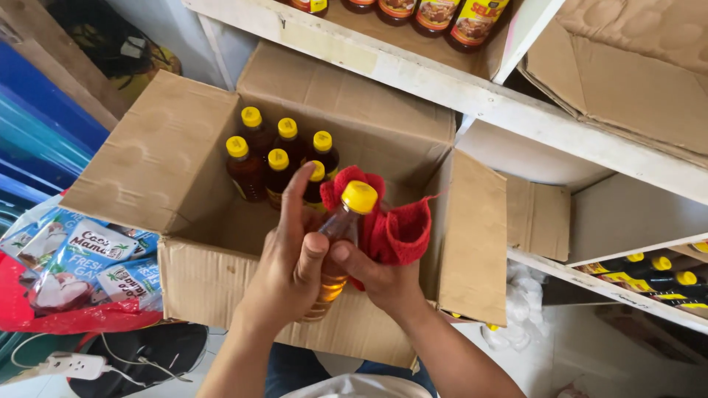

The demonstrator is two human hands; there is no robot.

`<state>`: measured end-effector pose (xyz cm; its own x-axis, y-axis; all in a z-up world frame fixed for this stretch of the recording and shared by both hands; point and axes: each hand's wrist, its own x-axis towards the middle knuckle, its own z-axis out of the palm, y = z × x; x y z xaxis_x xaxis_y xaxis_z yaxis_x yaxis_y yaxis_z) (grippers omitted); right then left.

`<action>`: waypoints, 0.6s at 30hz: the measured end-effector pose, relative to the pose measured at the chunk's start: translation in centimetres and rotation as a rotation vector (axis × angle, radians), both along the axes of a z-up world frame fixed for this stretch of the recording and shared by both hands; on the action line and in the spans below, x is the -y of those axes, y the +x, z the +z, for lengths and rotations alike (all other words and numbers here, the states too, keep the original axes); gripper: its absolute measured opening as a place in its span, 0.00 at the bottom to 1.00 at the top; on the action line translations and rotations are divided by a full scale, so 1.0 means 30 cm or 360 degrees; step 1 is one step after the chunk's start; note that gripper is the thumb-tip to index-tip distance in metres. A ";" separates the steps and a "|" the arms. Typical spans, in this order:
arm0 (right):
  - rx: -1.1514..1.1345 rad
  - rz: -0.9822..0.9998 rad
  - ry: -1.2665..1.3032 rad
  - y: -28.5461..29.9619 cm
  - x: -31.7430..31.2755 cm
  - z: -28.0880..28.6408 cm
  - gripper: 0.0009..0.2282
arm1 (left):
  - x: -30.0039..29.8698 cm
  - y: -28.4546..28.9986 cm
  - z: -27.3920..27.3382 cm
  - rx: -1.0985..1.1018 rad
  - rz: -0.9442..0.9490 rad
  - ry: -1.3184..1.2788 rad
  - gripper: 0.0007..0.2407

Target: Wiping down individual sauce bottles with a cloth and organizing them into a cardboard box.

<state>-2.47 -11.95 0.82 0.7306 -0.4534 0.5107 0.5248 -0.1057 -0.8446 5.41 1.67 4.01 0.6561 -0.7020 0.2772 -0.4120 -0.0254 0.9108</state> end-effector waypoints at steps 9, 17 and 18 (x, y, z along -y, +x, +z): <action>-0.0264 -0.0094 0.0193 -0.038 -0.035 -0.005 0.24 | 0.004 -0.080 0.044 0.0459 0.0466 0.0124 0.25; -0.0157 0.0042 0.0598 -0.056 -0.004 -0.030 0.21 | -0.059 -0.054 0.063 0.0089 -0.0226 0.0034 0.35; -0.0033 0.0243 0.0667 -0.058 0.003 -0.024 0.25 | -0.059 -0.058 0.069 0.0204 -0.0148 0.0165 0.37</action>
<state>-4.21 -12.03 0.09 0.8134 -0.5043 0.2901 0.4902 0.3256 -0.8085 3.67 3.46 6.07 0.5510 -0.7869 0.2776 -0.5296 -0.0726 0.8452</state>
